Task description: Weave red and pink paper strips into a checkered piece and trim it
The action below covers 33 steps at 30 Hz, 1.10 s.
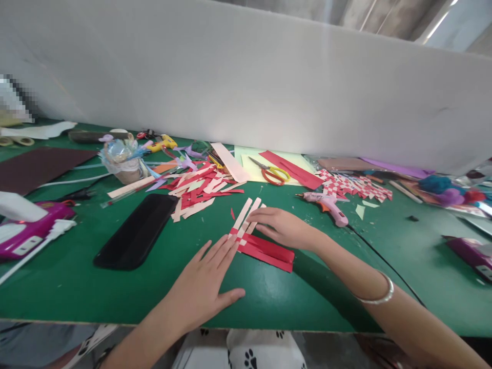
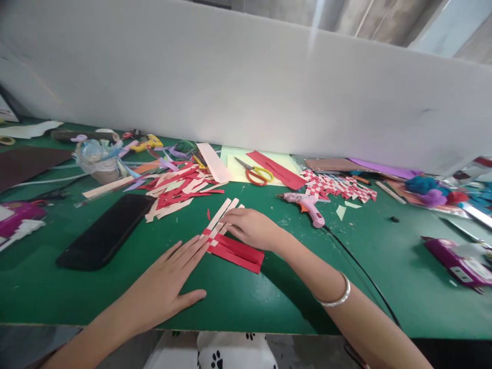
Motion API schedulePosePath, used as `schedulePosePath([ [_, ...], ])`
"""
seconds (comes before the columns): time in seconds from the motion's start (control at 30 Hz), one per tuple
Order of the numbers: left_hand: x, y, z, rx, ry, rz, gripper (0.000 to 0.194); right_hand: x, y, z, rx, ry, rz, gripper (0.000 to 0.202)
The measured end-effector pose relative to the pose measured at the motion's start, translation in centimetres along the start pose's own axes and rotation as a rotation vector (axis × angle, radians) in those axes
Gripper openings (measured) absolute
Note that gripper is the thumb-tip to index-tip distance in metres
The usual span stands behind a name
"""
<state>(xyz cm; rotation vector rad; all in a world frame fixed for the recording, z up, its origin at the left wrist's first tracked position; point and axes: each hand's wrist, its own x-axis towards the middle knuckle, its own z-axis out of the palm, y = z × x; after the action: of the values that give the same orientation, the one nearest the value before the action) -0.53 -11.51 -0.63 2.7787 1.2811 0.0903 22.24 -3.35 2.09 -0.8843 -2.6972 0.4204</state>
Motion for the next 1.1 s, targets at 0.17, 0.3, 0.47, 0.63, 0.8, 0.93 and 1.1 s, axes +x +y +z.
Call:
schedulePosePath([
  [0.17,0.1,-0.2,0.4,-0.014,0.037,0.029,0.069,-1.6,-1.4,1.2,-0.026,-0.110,-0.044,0.046],
  [0.3,0.0,-0.3,0.4,-0.024,0.035,0.038,0.068,-2.1,-1.4,1.8,-0.021,-0.134,0.001,0.058],
  [0.47,0.0,-0.2,0.2,-0.041,0.028,0.040,0.070,-2.2,0.0,2.0,-0.040,-0.119,0.072,0.058],
  [0.63,0.0,-0.1,0.3,-0.060,0.018,0.038,0.070,-2.0,0.9,2.1,-0.137,-0.065,0.137,0.055],
  [0.8,0.0,0.0,0.2,-0.058,0.029,0.034,0.069,-1.8,1.0,1.9,-0.247,0.042,0.178,0.054],
  [0.93,0.0,0.0,0.3,-0.070,0.010,0.029,0.069,-1.7,1.2,1.8,-0.297,0.119,0.235,0.049],
  [1.1,0.0,-0.2,0.6,-0.079,0.040,0.038,0.069,-1.5,1.9,1.8,-0.329,0.102,0.312,0.045],
])
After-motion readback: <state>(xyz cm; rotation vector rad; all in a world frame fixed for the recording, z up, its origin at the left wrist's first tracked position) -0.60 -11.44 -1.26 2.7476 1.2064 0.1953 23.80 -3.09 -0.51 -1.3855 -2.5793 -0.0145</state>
